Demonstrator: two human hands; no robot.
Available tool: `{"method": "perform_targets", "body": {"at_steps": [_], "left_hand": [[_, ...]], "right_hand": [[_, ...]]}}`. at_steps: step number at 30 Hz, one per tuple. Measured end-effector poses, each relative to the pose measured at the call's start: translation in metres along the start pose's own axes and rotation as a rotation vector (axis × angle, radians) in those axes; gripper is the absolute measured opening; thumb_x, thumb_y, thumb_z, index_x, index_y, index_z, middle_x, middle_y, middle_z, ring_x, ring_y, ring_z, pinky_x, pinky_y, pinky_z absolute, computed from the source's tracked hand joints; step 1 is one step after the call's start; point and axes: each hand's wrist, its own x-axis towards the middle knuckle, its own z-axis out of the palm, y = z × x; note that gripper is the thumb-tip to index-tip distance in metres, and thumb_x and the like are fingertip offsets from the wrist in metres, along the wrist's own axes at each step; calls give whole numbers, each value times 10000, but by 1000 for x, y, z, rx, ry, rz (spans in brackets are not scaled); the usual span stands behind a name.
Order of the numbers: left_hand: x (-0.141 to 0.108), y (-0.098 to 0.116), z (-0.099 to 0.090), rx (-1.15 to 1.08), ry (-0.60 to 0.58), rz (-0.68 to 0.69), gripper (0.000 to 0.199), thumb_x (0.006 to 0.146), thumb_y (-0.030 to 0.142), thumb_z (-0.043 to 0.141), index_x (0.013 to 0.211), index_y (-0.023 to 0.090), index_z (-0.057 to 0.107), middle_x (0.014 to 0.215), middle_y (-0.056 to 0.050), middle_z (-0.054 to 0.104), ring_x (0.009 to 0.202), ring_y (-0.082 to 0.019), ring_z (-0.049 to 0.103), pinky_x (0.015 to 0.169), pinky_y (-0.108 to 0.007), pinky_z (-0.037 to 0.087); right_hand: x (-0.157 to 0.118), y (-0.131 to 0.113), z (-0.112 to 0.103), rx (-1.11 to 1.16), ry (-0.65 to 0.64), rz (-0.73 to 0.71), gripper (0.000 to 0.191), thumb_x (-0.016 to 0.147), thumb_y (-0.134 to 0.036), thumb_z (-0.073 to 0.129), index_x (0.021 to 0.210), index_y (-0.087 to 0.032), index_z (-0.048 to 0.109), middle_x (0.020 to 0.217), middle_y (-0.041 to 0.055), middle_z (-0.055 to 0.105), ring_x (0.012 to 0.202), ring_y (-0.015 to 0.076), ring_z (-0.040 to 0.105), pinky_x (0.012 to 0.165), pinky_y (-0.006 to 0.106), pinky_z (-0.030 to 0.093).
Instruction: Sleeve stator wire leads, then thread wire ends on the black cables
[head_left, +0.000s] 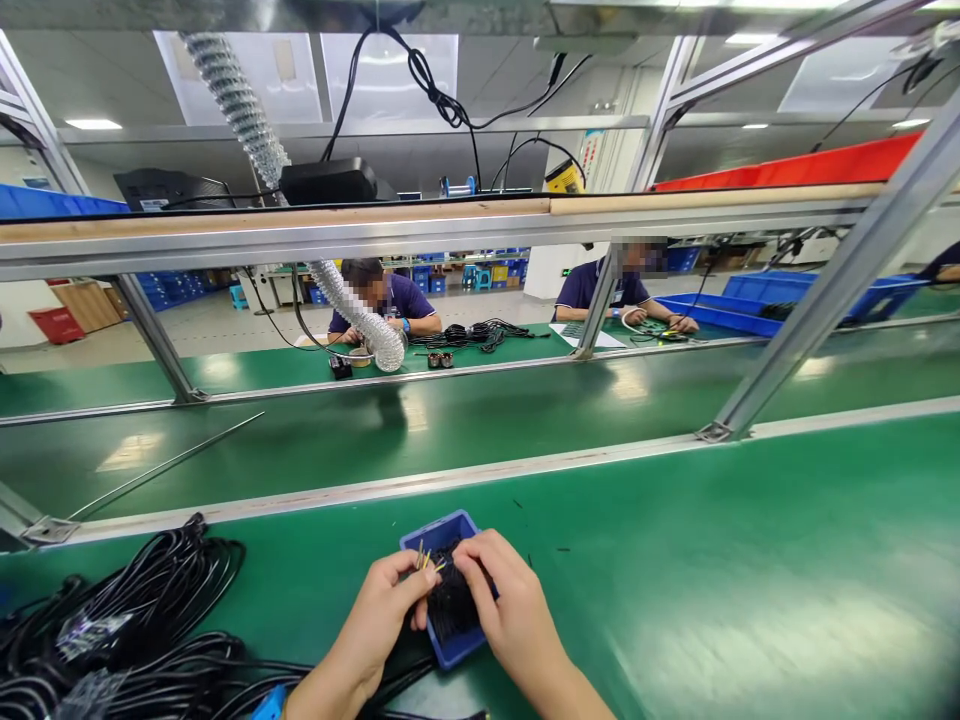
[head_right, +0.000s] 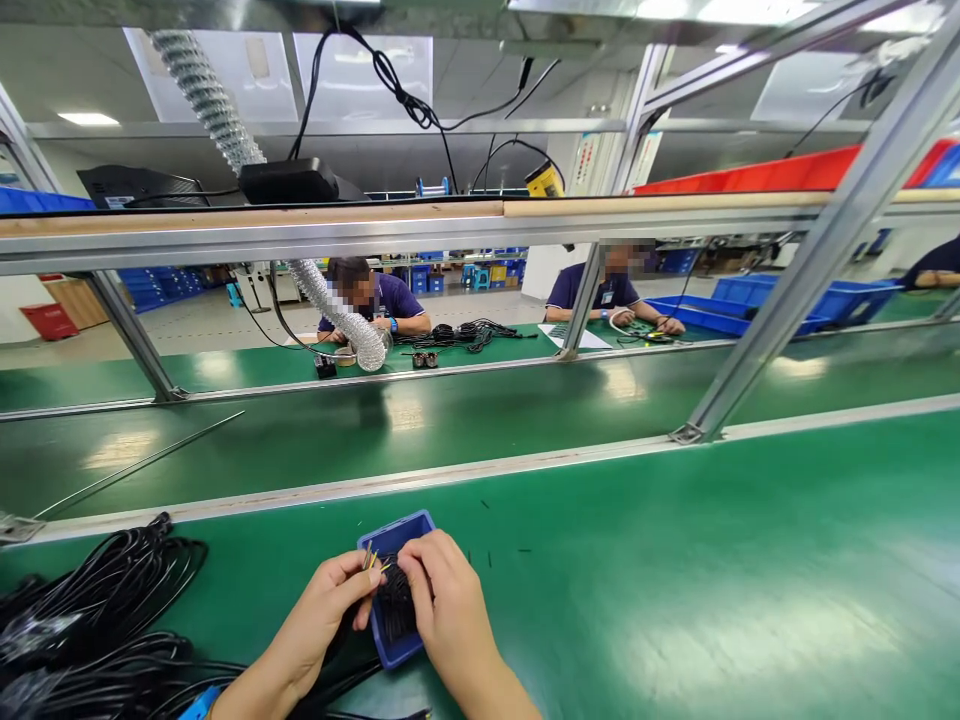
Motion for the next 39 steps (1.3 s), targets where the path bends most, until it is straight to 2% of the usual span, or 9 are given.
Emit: {"method": "perform_targets", "body": {"at_steps": [7, 20, 23, 26, 28, 31, 33, 39], "left_hand": [[-2, 4, 0, 28, -18, 14, 375, 743, 512, 717, 704, 152, 619, 520, 50, 478, 470, -87, 367, 538, -227, 296], [-3, 3, 0, 23, -18, 27, 430, 704, 549, 774, 683, 139, 646, 552, 41, 495, 456, -75, 402, 511, -213, 311], [-3, 3, 1, 3, -9, 18, 459, 685, 578, 788, 700, 139, 652, 561, 34, 516, 467, -81, 427, 507, -210, 331], [-2, 2, 0, -24, 15, 3, 482, 666, 591, 801, 757, 137, 666, 557, 26, 546, 480, -94, 448, 517, -215, 358], [-1, 1, -1, -36, 26, 4, 482, 677, 595, 791, 750, 139, 653, 525, 31, 537, 472, -92, 431, 520, -216, 353], [-2, 2, 0, -36, 24, 6, 477, 730, 613, 735, 717, 150, 617, 468, 49, 495, 450, -84, 383, 517, -214, 321], [-3, 3, 2, -40, 15, -4, 481, 736, 626, 715, 698, 163, 591, 456, 54, 481, 441, -85, 373, 513, -218, 316], [-5, 6, 6, -65, 16, -9, 481, 709, 627, 723, 675, 181, 547, 507, 62, 471, 434, -83, 396, 491, -221, 329]], "right_hand": [[3, -1, -5, -50, -29, -38, 174, 1001, -163, 473, 904, -215, 607, 825, 20, 626, 762, 161, 602, 703, 258, 489], [3, -5, -13, -44, -126, 39, 254, 1006, -229, 441, 870, -228, 655, 817, 39, 642, 763, 185, 611, 704, 286, 490], [2, -5, -9, 23, -176, 106, 265, 993, -261, 465, 850, -220, 685, 808, 35, 657, 757, 179, 625, 707, 280, 491], [2, -5, -3, 184, -209, 272, 291, 960, -353, 540, 787, -210, 725, 739, 21, 683, 675, 163, 632, 634, 257, 497], [2, -5, 0, 304, -164, 391, 314, 913, -442, 607, 773, -202, 752, 698, 19, 693, 597, 152, 613, 541, 238, 485], [3, -4, 2, 423, -2, 491, 356, 824, -531, 696, 824, -185, 783, 683, 33, 708, 541, 150, 601, 470, 232, 491], [2, -4, 4, 475, 86, 512, 368, 785, -539, 738, 841, -179, 789, 670, 43, 716, 542, 163, 623, 483, 245, 533], [-4, -10, 15, 579, 177, 498, 293, 781, -471, 771, 858, -188, 779, 786, 73, 766, 643, 198, 718, 595, 286, 626]]}}
